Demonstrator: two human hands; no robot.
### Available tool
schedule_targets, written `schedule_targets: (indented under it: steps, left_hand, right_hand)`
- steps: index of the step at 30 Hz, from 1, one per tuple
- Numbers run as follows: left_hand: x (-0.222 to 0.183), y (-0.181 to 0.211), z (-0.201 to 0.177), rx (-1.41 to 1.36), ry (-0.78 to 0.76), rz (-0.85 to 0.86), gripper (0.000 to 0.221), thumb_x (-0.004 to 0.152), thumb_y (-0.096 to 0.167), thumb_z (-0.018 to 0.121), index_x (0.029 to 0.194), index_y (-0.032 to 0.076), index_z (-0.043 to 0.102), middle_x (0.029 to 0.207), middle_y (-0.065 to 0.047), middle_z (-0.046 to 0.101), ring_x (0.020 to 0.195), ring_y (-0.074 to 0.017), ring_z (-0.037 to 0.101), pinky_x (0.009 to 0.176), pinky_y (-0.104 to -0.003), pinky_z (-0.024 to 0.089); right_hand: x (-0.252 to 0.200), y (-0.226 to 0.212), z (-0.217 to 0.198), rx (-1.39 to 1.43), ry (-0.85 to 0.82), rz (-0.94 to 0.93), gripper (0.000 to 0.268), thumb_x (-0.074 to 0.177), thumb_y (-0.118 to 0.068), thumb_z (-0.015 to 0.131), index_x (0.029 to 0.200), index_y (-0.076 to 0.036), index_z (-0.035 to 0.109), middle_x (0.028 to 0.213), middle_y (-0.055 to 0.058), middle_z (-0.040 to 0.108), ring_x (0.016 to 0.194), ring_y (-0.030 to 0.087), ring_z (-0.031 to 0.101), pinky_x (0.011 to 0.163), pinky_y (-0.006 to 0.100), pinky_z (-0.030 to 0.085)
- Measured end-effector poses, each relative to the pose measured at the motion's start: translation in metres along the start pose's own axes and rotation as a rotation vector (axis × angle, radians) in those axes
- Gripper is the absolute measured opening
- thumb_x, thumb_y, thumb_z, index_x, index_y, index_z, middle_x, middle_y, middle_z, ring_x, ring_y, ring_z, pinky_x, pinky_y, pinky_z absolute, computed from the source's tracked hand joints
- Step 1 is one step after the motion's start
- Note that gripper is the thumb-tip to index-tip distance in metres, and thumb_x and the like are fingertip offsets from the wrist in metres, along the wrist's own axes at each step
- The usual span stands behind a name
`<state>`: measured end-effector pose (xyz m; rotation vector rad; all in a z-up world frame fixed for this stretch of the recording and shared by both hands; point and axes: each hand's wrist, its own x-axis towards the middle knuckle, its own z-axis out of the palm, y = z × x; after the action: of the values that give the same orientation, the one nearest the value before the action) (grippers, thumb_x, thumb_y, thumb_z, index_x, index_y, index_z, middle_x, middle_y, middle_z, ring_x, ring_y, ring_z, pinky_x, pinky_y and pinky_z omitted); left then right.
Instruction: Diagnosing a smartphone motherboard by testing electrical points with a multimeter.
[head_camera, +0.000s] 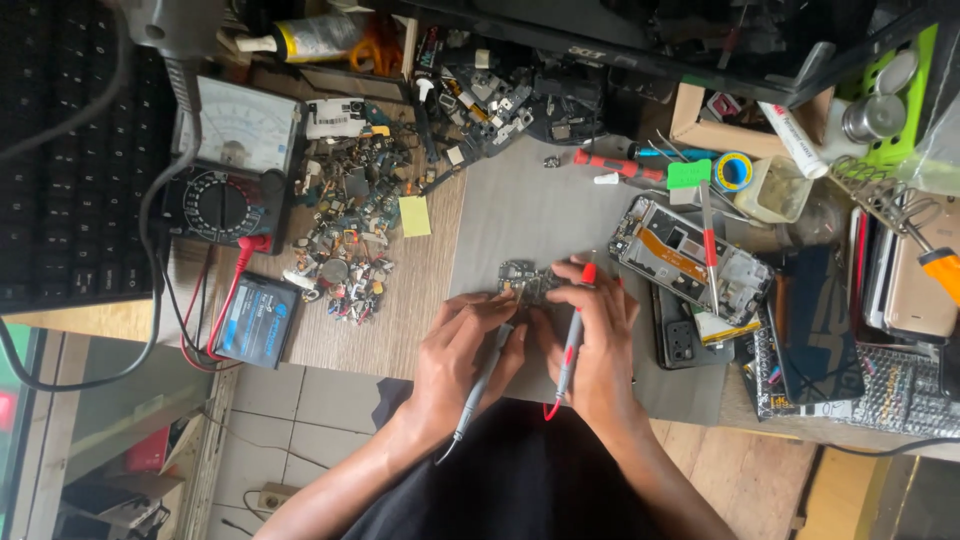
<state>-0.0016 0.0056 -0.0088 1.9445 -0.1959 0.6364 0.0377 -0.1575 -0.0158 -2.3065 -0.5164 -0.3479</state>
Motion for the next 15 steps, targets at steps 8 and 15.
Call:
schedule_targets:
  steps: [8,15]
  left_hand:
    - [-0.001,0.005,-0.002,-0.144,0.217,0.001,0.018,0.082,0.001,0.081,0.095,-0.008,0.072,0.083,-0.02,0.075,0.084,-0.0421,0.079,0.074,-0.048,0.064]
    - [-0.006,-0.002,0.001,-0.134,0.23,0.09,0.018,0.082,0.004,0.082,0.091,-0.008,0.073,0.077,-0.02,0.074,0.07,-0.0358,0.077,0.068,-0.045,0.063]
  right_hand:
    - [0.002,0.0,-0.008,0.092,0.273,-0.115,0.042,0.071,-0.016,0.097,0.097,-0.004,0.066,0.11,0.015,0.072,0.098,0.032,0.074,0.087,0.037,0.061]
    - [0.013,0.009,-0.019,0.059,0.411,-0.367,0.048,0.077,-0.016,0.096,0.102,0.002,0.059,0.109,0.025,0.066,0.099,0.038,0.074,0.086,0.043,0.063]
